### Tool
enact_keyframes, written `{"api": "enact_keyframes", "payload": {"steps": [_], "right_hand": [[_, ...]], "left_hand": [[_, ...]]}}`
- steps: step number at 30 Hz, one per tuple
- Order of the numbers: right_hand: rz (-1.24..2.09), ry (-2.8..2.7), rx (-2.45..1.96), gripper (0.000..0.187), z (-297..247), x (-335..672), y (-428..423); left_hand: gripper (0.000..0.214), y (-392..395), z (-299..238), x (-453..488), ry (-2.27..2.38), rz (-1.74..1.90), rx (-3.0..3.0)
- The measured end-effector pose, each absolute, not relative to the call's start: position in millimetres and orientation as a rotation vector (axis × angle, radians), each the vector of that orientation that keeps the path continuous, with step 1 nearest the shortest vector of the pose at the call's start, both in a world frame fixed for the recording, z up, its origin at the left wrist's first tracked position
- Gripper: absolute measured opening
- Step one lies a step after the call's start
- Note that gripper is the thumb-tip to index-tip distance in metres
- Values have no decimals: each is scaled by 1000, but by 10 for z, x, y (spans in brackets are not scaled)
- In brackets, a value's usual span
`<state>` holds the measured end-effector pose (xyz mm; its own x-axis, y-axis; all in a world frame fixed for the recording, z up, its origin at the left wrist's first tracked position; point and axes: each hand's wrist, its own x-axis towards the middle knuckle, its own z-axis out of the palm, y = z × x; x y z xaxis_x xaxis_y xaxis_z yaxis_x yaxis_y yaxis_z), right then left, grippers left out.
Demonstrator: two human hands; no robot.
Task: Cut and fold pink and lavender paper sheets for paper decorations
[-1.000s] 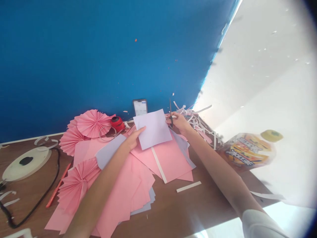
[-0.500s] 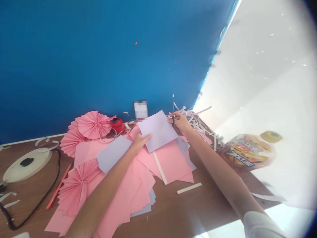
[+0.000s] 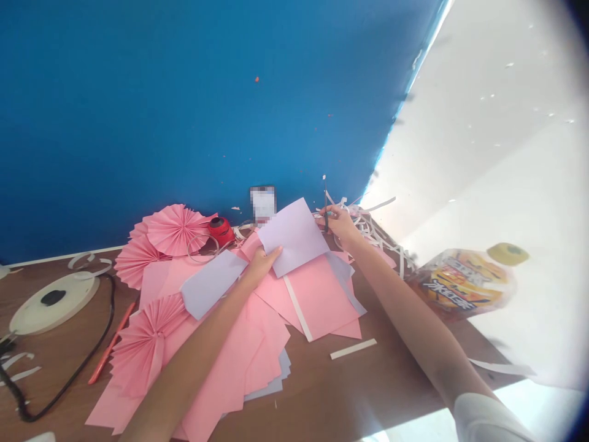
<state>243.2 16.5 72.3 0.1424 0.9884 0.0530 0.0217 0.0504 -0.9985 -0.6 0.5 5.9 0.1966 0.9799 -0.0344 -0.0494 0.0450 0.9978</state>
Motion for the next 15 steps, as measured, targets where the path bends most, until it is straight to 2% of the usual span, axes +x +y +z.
{"api": "enact_keyframes", "payload": {"steps": [10, 15], "right_hand": [[1205, -1707, -1407, 24, 812, 2706, 97], [1190, -1796, -1405, 20, 873, 2694, 54]], "left_hand": [[42, 117, -70, -24, 1115, 1360, 1026], [40, 125, -76, -14, 1097, 1396, 1007]]}}
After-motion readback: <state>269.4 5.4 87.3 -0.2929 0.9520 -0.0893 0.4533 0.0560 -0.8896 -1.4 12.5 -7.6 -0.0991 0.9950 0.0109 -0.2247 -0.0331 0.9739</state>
